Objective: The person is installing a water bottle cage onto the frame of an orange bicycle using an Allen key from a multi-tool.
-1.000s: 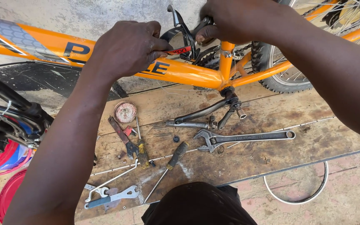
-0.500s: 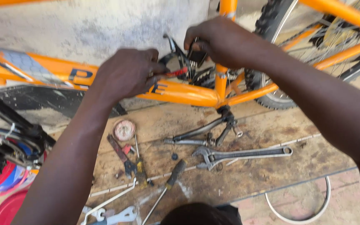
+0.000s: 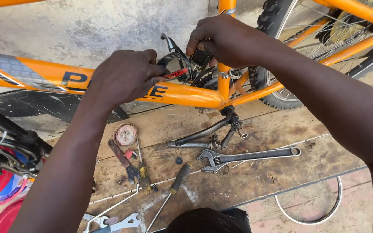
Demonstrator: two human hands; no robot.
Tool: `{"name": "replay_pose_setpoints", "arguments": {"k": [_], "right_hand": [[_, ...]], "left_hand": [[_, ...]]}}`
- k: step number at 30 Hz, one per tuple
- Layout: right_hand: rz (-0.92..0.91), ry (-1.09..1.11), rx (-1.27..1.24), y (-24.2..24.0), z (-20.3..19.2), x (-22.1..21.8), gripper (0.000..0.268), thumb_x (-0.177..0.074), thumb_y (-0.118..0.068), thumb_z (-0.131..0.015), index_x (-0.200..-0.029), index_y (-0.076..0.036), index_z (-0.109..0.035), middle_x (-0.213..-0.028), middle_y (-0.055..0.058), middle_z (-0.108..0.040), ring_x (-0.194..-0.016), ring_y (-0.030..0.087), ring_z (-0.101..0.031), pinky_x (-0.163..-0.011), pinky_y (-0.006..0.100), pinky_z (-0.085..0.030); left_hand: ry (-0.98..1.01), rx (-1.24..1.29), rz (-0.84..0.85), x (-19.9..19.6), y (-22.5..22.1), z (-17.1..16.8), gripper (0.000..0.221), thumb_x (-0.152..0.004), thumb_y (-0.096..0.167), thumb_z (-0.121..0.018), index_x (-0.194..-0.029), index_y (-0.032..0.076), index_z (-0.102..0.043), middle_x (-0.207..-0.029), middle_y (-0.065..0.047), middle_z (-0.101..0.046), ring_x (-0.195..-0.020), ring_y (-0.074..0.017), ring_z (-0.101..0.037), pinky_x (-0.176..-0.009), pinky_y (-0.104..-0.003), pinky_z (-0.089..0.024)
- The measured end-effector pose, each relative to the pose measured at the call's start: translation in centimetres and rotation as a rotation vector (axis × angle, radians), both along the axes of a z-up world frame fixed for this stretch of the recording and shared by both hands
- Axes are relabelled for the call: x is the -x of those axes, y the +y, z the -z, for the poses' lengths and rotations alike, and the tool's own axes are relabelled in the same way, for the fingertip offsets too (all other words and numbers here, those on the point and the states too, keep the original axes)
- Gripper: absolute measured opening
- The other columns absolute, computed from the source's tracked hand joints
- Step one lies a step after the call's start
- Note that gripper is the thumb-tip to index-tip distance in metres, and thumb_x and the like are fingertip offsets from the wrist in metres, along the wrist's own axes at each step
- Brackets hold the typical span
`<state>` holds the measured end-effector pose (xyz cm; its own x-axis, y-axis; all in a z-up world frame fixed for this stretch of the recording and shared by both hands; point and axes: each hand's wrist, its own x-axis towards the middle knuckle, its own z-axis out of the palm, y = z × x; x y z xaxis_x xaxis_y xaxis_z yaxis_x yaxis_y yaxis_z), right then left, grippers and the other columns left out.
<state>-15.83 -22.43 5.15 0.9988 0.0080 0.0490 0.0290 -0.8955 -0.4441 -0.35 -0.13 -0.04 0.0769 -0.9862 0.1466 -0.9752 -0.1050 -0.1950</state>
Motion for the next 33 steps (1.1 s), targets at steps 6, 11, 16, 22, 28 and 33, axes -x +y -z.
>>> {"name": "replay_pose_setpoints", "arguments": {"k": [6, 11, 16, 22, 28, 33], "right_hand": [[-0.045, 0.084, 0.205, -0.3, 0.6, -0.4, 0.055, -0.080, -0.008, -0.082, -0.130, -0.020, -0.062, -0.123, 0.008, -0.054, -0.105, 0.034, -0.059, -0.083, 0.049, -0.048], [-0.053, 0.066, 0.224, -1.1, 0.5, -0.6, 0.046, -0.087, 0.002, -0.065, -0.128, -0.019, -0.060, -0.123, 0.009, -0.058, -0.114, 0.031, -0.057, -0.091, 0.048, -0.046], [0.118, 0.164, 0.045, -0.2, 0.1, 0.0, 0.036, -0.095, -0.015, -0.071, -0.130, -0.016, -0.061, -0.113, 0.007, -0.072, -0.100, 0.023, -0.069, -0.082, 0.042, -0.051], [0.258, 0.129, -0.128, 1.7, -0.9, 0.7, 0.029, -0.102, -0.024, -0.063, -0.128, -0.013, -0.057, -0.098, 0.009, -0.079, -0.090, 0.018, -0.079, -0.079, 0.038, -0.056], [0.100, 0.013, 0.025, 0.7, -0.7, 0.7, 0.037, -0.104, -0.030, -0.065, -0.121, 0.004, -0.064, -0.079, 0.015, -0.073, -0.075, 0.029, -0.078, -0.077, 0.044, -0.059], [0.099, -0.016, 0.101, -0.3, -0.1, -0.2, 0.051, -0.101, -0.046, -0.064, -0.114, 0.004, -0.068, -0.068, 0.013, -0.073, -0.069, 0.029, -0.077, -0.078, 0.044, -0.059]], "left_hand": [[0.017, 0.001, -0.005, 0.3, 0.1, -0.3, 0.028, -0.104, 0.033, -0.060, -0.121, 0.021, -0.079, -0.095, -0.008, -0.068, -0.065, -0.0418, -0.067, -0.046, -0.052, -0.051], [0.059, -0.002, -0.009, 0.6, -0.1, -1.1, 0.028, -0.102, 0.032, -0.061, -0.119, 0.018, -0.079, -0.097, -0.010, -0.070, -0.066, -0.0420, -0.068, -0.049, -0.053, -0.053], [0.111, -0.030, -0.031, 0.6, 0.0, -1.0, 0.031, -0.104, 0.034, -0.056, -0.123, 0.024, -0.078, -0.101, -0.008, -0.068, -0.071, -0.0415, -0.068, -0.051, -0.053, -0.051], [0.086, -0.002, -0.020, 0.6, 0.3, -0.9, 0.031, -0.104, 0.038, -0.056, -0.122, 0.024, -0.078, -0.098, -0.006, -0.068, -0.067, -0.0396, -0.067, -0.048, -0.051, -0.049], [0.178, -0.078, -0.085, 1.6, 0.1, -2.7, 0.030, -0.104, 0.036, -0.053, -0.118, 0.027, -0.079, -0.093, -0.012, -0.066, -0.069, -0.0370, -0.070, -0.064, -0.046, -0.058], [0.172, -0.070, -0.055, 1.6, 0.3, -2.9, 0.030, -0.103, 0.035, -0.053, -0.118, 0.024, -0.078, -0.097, -0.015, -0.066, -0.073, -0.0440, -0.070, -0.064, -0.052, -0.058]]}}
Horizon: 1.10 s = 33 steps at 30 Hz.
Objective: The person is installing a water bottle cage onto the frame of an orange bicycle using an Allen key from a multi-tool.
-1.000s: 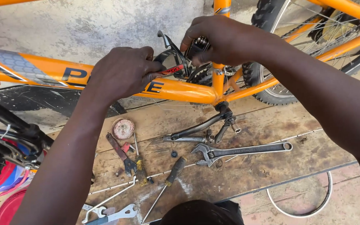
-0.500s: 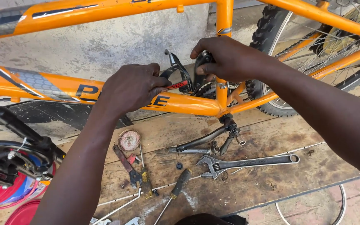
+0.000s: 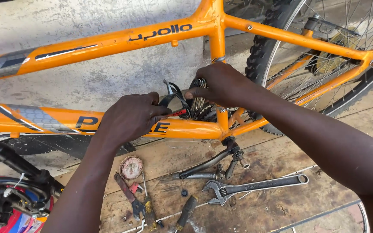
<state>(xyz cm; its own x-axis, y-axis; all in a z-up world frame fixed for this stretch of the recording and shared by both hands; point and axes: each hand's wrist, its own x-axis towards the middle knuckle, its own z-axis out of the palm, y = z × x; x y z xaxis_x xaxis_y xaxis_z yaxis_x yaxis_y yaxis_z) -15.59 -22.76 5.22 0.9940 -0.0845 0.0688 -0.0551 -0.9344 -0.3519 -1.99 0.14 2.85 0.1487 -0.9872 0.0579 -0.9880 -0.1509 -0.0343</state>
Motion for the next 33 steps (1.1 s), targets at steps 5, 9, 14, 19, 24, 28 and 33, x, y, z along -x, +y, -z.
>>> {"name": "replay_pose_setpoints", "arguments": {"k": [5, 9, 14, 19, 24, 28, 33], "right_hand": [[-0.008, -0.180, -0.032, -0.1, 1.8, 0.1, 0.042, -0.099, -0.036, -0.072, -0.110, 0.005, -0.071, -0.078, 0.019, -0.072, -0.076, 0.037, -0.075, -0.072, 0.046, -0.059], [-0.058, -0.280, -0.018, 0.5, 2.1, 0.5, 0.038, -0.097, -0.034, -0.076, -0.108, 0.002, -0.072, -0.087, 0.020, -0.069, -0.086, 0.042, -0.072, -0.075, 0.051, -0.058], [-0.049, -0.263, 0.114, 0.0, 2.4, 0.5, 0.039, -0.097, -0.035, -0.075, -0.103, 0.003, -0.072, -0.085, 0.018, -0.068, -0.084, 0.039, -0.072, -0.075, 0.050, -0.057], [-0.047, -0.273, 0.080, 0.6, 1.9, 0.4, 0.034, -0.099, -0.029, -0.072, -0.118, -0.001, -0.071, -0.091, 0.018, -0.068, -0.086, 0.042, -0.072, -0.075, 0.052, -0.055], [-0.059, -0.288, 0.101, 0.3, 2.8, -0.3, 0.020, -0.103, -0.019, -0.063, -0.113, -0.006, -0.075, -0.091, 0.018, -0.069, -0.087, 0.043, -0.071, -0.078, 0.052, -0.056], [-0.109, -0.311, 0.041, 0.2, 2.4, -0.5, 0.017, -0.102, -0.012, -0.061, -0.109, -0.011, -0.077, -0.100, 0.016, -0.069, -0.092, 0.042, -0.070, -0.079, 0.052, -0.055], [-0.221, -0.149, -0.057, 0.3, -1.2, 1.1, 0.033, -0.088, -0.002, -0.071, -0.121, -0.005, -0.071, -0.112, 0.024, -0.068, -0.106, 0.049, -0.066, -0.088, 0.058, -0.053]], "left_hand": [[0.001, 0.016, -0.013, -0.6, 0.0, 1.0, 0.031, -0.104, 0.035, -0.052, -0.115, 0.023, -0.078, -0.095, -0.015, -0.065, -0.070, -0.0437, -0.069, -0.061, -0.052, -0.057], [-0.003, 0.044, -0.022, -0.5, 0.3, 1.1, 0.031, -0.104, 0.037, -0.053, -0.117, 0.024, -0.078, -0.094, -0.014, -0.065, -0.069, -0.0432, -0.068, -0.062, -0.051, -0.057], [0.002, 0.040, -0.027, -0.5, 0.0, 1.1, 0.031, -0.104, 0.038, -0.053, -0.118, 0.025, -0.078, -0.095, -0.014, -0.065, -0.070, -0.0435, -0.069, -0.063, -0.052, -0.058], [-0.003, 0.046, -0.015, -0.7, 0.0, 1.5, 0.029, -0.103, 0.037, -0.055, -0.117, 0.026, -0.078, -0.094, -0.012, -0.065, -0.068, -0.0417, -0.069, -0.062, -0.050, -0.057], [-0.003, 0.056, -0.014, -0.4, 0.1, 1.2, 0.030, -0.104, 0.037, -0.054, -0.116, 0.026, -0.079, -0.094, -0.012, -0.066, -0.068, -0.0418, -0.069, -0.062, -0.051, -0.057], [-0.004, 0.032, -0.004, -0.4, 0.0, 0.8, 0.030, -0.104, 0.036, -0.054, -0.117, 0.025, -0.078, -0.095, -0.012, -0.065, -0.068, -0.0416, -0.069, -0.062, -0.050, -0.057], [0.030, 0.011, -0.015, -0.5, -0.3, 0.6, 0.031, -0.104, 0.036, -0.052, -0.119, 0.025, -0.077, -0.096, -0.014, -0.066, -0.070, -0.0435, -0.069, -0.062, -0.052, -0.057]]}}
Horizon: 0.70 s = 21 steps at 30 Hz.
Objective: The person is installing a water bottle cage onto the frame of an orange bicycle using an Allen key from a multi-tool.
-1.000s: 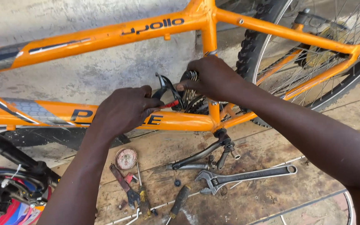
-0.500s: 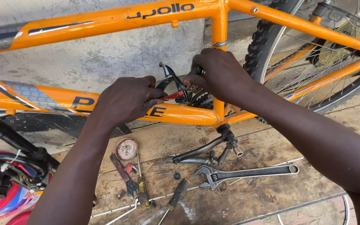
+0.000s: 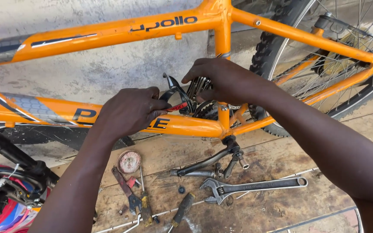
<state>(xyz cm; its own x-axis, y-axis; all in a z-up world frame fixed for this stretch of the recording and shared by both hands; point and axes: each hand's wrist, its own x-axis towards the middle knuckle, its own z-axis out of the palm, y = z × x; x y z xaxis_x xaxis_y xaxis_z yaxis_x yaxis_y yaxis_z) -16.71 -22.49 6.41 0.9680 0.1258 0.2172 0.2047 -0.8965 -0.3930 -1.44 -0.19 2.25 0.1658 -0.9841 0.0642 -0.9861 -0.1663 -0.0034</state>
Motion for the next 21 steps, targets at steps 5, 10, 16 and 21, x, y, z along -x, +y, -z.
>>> {"name": "replay_pose_setpoints", "arguments": {"k": [5, 10, 16, 21], "right_hand": [[-0.084, 0.139, 0.051, 0.0, -0.6, 0.4, 0.050, -0.081, 0.012, -0.068, -0.130, 0.009, -0.060, -0.127, 0.034, -0.060, -0.120, 0.058, -0.058, -0.098, 0.065, -0.049], [-0.025, 0.148, 0.082, -0.7, 0.2, 0.1, 0.041, -0.094, -0.010, -0.068, -0.133, 0.002, -0.060, -0.116, 0.027, -0.061, -0.111, 0.051, -0.064, -0.092, 0.060, -0.053], [0.165, 0.117, 0.189, -1.2, 2.8, -1.9, 0.042, -0.098, -0.036, -0.069, -0.130, -0.010, -0.065, -0.121, 0.013, -0.070, -0.114, 0.038, -0.061, -0.089, 0.053, -0.047], [0.342, 0.144, 0.377, 0.0, 3.2, -2.8, 0.047, -0.098, -0.056, -0.066, -0.110, -0.011, -0.071, -0.095, 0.019, -0.074, -0.090, 0.047, -0.067, -0.069, 0.058, -0.052]], "left_hand": [[-0.007, -0.007, -0.001, -0.1, 0.2, 0.5, 0.031, -0.104, 0.034, -0.053, -0.120, 0.024, -0.077, -0.096, -0.014, -0.065, -0.070, -0.0430, -0.069, -0.062, -0.052, -0.057], [-0.003, -0.007, -0.005, -0.1, 0.3, 0.5, 0.033, -0.105, 0.038, -0.051, -0.122, 0.025, -0.076, -0.096, -0.014, -0.064, -0.072, -0.0450, -0.068, -0.064, -0.053, -0.057], [-0.082, -0.017, -0.009, -1.0, 0.0, 1.7, 0.034, -0.104, 0.039, -0.052, -0.124, 0.025, -0.075, -0.108, -0.007, -0.066, -0.075, -0.0419, -0.066, -0.049, -0.054, -0.047], [-0.084, 0.003, 0.002, -1.0, 0.2, 1.7, 0.031, -0.103, 0.037, -0.055, -0.122, 0.025, -0.077, -0.108, -0.007, -0.067, -0.074, -0.0435, -0.066, -0.048, -0.055, -0.047]]}}
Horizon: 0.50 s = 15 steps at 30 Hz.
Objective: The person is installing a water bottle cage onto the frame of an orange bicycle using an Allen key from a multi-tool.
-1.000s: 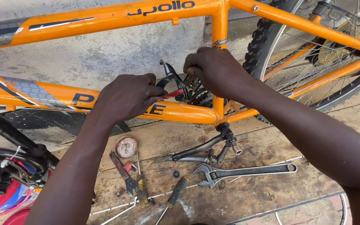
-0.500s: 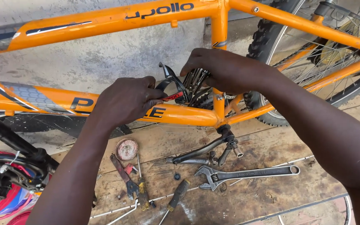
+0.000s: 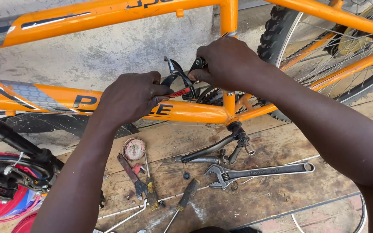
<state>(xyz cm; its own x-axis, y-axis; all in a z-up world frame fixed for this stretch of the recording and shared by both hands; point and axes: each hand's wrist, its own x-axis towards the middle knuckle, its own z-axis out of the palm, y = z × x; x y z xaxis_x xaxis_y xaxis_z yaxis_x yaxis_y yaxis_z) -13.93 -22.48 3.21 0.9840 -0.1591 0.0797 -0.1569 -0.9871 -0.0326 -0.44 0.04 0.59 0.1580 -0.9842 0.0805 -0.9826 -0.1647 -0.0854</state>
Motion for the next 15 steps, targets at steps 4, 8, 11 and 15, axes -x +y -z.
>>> {"name": "replay_pose_setpoints", "arguments": {"k": [4, 8, 11, 15], "right_hand": [[0.042, 0.017, 0.083, 0.2, 0.2, 0.0, 0.060, -0.101, -0.067, -0.061, -0.094, -0.008, -0.072, -0.089, 0.018, -0.074, -0.084, 0.046, -0.068, -0.067, 0.057, -0.051], [-0.030, 0.015, -0.062, 0.4, 0.3, 0.5, 0.042, -0.103, -0.045, -0.065, -0.099, -0.003, -0.067, -0.100, 0.021, -0.065, -0.093, 0.042, -0.062, -0.078, 0.054, -0.049], [-0.107, -0.105, -0.173, -0.2, 0.9, 0.3, 0.038, -0.097, -0.031, -0.073, -0.130, -0.015, -0.062, -0.090, 0.022, -0.074, -0.087, 0.046, -0.067, -0.070, 0.056, -0.047], [-0.195, -0.190, -0.166, -1.4, 2.1, -0.2, 0.020, -0.101, -0.016, -0.057, -0.107, -0.016, -0.076, -0.100, 0.012, -0.067, -0.091, 0.039, -0.064, -0.070, 0.051, -0.047]], "left_hand": [[0.011, -0.002, 0.014, 0.0, -0.1, -0.1, 0.031, -0.103, 0.036, -0.056, -0.125, 0.028, -0.076, -0.109, -0.005, -0.067, -0.076, -0.0437, -0.067, -0.051, -0.056, -0.049], [0.034, -0.008, 0.020, 0.1, -0.1, -0.2, 0.032, -0.103, 0.035, -0.057, -0.125, 0.022, -0.076, -0.105, -0.008, -0.068, -0.073, -0.0419, -0.067, -0.050, -0.053, -0.048], [-0.001, 0.027, 0.048, 0.0, -0.3, 0.1, 0.030, -0.105, 0.036, -0.057, -0.122, 0.022, -0.078, -0.100, -0.007, -0.067, -0.069, -0.0430, -0.067, -0.048, -0.054, -0.048], [-0.001, 0.010, 0.026, 0.0, -0.3, 0.0, 0.029, -0.104, 0.034, -0.058, -0.122, 0.022, -0.078, -0.100, -0.007, -0.067, -0.069, -0.0427, -0.067, -0.048, -0.053, -0.047]]}}
